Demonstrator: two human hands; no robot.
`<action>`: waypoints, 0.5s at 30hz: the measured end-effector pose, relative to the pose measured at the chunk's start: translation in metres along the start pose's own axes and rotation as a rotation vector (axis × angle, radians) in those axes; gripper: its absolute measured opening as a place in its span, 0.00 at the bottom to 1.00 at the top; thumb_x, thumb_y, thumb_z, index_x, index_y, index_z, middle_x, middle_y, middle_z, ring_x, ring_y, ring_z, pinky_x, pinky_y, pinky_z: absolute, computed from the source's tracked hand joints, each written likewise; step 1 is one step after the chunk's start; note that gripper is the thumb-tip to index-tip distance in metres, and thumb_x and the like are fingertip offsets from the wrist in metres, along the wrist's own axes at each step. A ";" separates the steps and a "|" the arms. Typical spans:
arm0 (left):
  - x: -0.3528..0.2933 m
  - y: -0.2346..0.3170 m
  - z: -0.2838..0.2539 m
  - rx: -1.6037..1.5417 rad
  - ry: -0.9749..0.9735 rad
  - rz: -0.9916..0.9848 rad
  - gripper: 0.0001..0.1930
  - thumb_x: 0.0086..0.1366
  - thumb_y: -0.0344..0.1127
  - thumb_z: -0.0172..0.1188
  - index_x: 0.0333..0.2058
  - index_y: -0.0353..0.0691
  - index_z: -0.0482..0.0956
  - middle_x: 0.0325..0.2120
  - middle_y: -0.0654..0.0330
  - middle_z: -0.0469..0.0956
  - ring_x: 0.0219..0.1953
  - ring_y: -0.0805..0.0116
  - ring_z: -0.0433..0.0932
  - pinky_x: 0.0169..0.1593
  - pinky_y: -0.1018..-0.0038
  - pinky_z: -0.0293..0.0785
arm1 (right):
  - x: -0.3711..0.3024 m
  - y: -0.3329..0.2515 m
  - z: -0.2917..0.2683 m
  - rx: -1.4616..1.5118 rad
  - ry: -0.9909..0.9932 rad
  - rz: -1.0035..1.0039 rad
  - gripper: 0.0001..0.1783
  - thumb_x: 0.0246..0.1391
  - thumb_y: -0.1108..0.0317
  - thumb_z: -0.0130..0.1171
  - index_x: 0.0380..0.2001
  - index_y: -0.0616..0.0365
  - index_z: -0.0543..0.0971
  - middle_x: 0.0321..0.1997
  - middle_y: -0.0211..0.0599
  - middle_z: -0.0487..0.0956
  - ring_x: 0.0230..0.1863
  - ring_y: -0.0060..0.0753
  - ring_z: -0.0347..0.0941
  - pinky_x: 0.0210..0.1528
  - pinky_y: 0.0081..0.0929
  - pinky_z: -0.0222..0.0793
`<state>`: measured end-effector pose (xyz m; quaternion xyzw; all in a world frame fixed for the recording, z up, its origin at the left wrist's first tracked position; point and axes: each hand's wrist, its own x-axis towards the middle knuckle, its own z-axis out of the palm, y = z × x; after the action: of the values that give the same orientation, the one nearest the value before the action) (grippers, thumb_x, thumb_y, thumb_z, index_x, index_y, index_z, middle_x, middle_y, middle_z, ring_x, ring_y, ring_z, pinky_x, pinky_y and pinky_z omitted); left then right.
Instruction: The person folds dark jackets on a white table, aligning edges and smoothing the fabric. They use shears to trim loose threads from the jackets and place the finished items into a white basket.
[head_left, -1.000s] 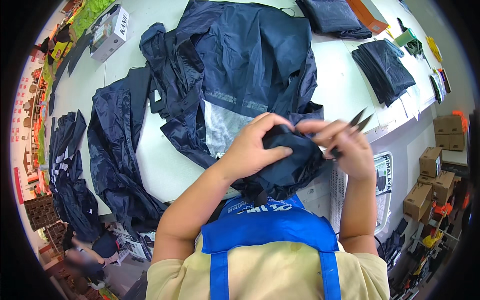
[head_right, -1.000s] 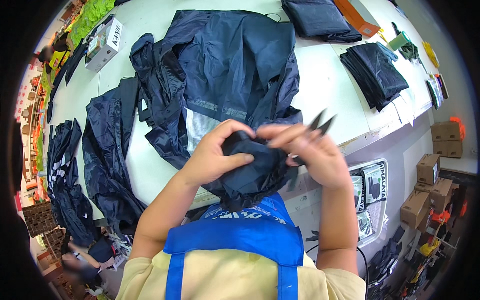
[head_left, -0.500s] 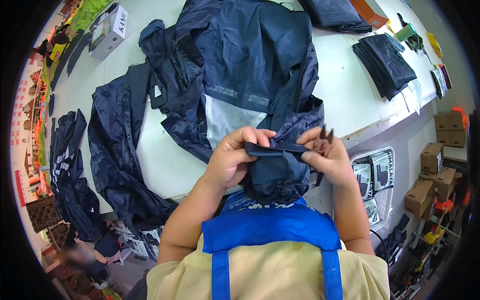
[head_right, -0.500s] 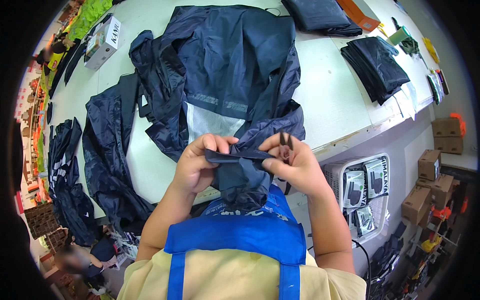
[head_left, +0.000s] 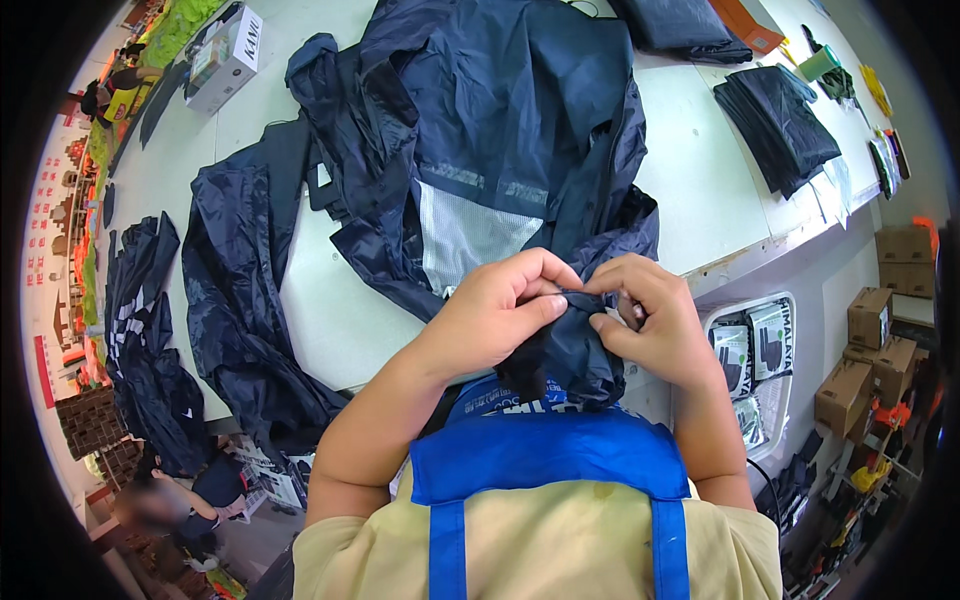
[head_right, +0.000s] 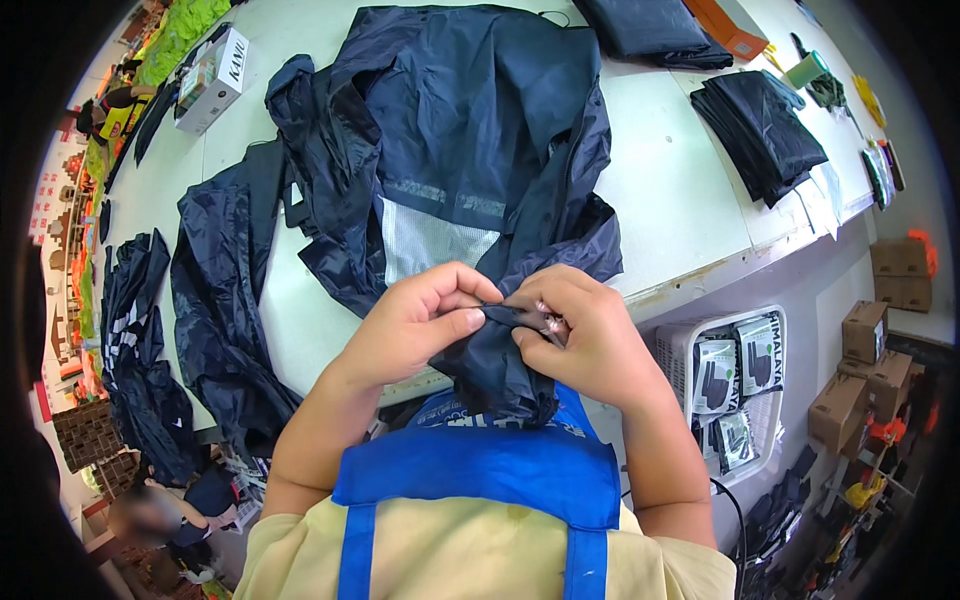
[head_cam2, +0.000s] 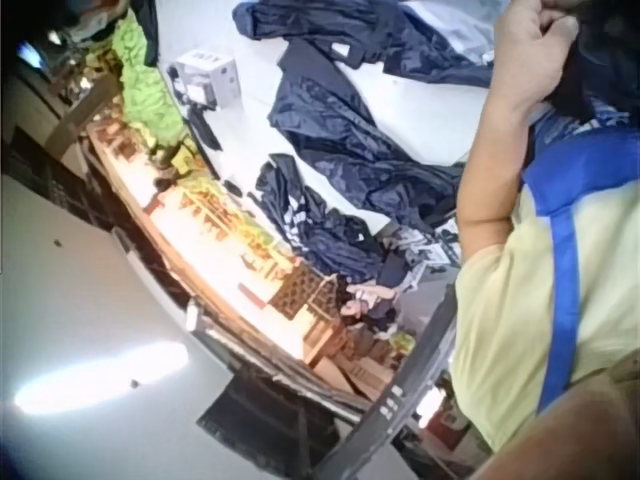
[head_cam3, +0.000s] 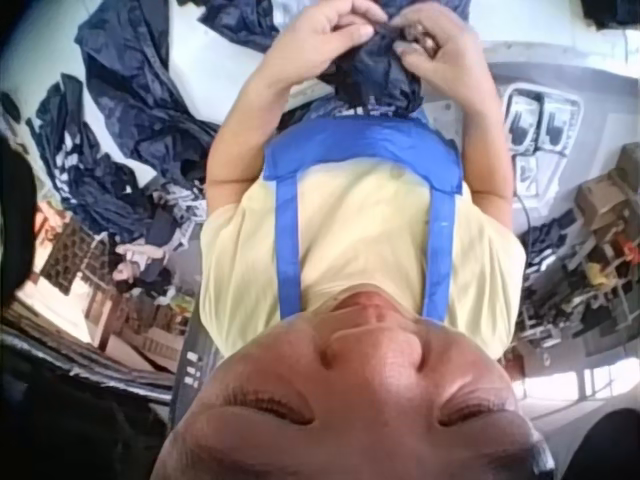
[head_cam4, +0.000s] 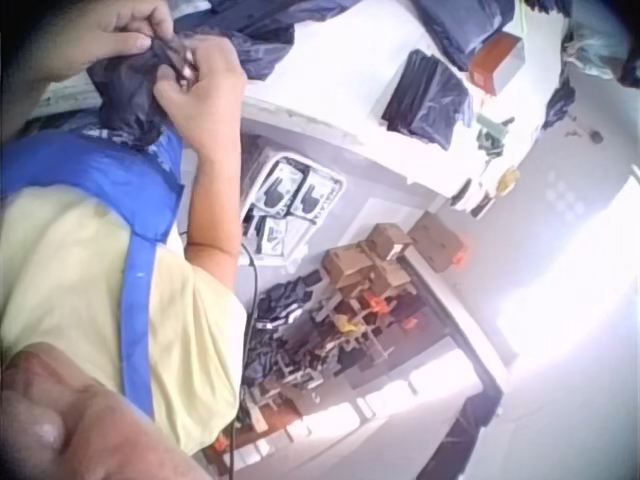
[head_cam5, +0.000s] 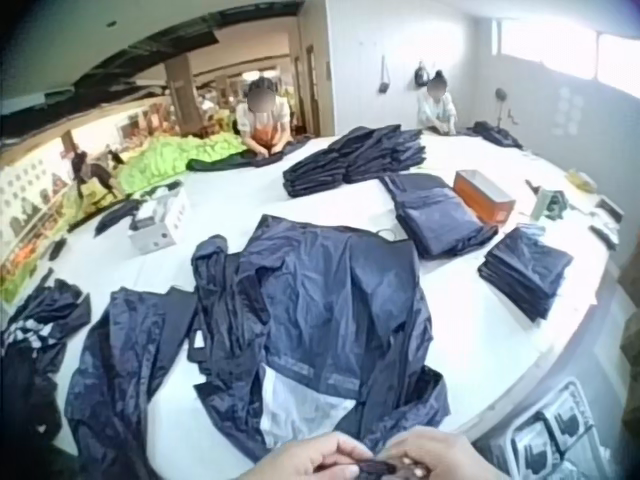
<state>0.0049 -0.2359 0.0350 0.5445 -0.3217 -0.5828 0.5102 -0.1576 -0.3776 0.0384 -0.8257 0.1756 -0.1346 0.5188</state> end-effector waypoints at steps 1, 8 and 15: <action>-0.001 0.001 0.000 -0.011 0.013 -0.027 0.11 0.67 0.29 0.54 0.47 0.35 0.72 0.27 0.71 0.71 0.29 0.88 0.66 0.34 0.87 0.62 | -0.001 0.004 0.000 -0.059 0.013 -0.129 0.18 0.39 0.78 0.63 0.39 0.61 0.77 0.24 0.34 0.75 0.25 0.30 0.73 0.31 0.24 0.69; -0.003 -0.005 -0.003 -0.140 0.022 0.149 0.13 0.69 0.33 0.52 0.49 0.40 0.62 0.25 0.72 0.70 0.28 0.88 0.66 0.34 0.87 0.62 | -0.005 0.002 0.003 0.104 -0.120 0.126 0.16 0.44 0.81 0.52 0.39 0.62 0.76 0.26 0.31 0.75 0.27 0.24 0.74 0.32 0.21 0.70; 0.019 -0.038 -0.026 -0.598 -0.161 -0.032 0.21 0.66 0.42 0.58 0.52 0.41 0.65 0.38 0.65 0.77 0.41 0.77 0.75 0.48 0.77 0.70 | 0.013 0.053 0.007 1.755 0.387 0.377 0.10 0.63 0.70 0.48 0.43 0.56 0.76 0.42 0.45 0.81 0.43 0.40 0.80 0.49 0.41 0.78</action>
<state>0.0225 -0.2384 -0.0114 0.3274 -0.1670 -0.7007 0.6115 -0.1508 -0.3988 -0.0118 -0.0565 0.2259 -0.2686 0.9347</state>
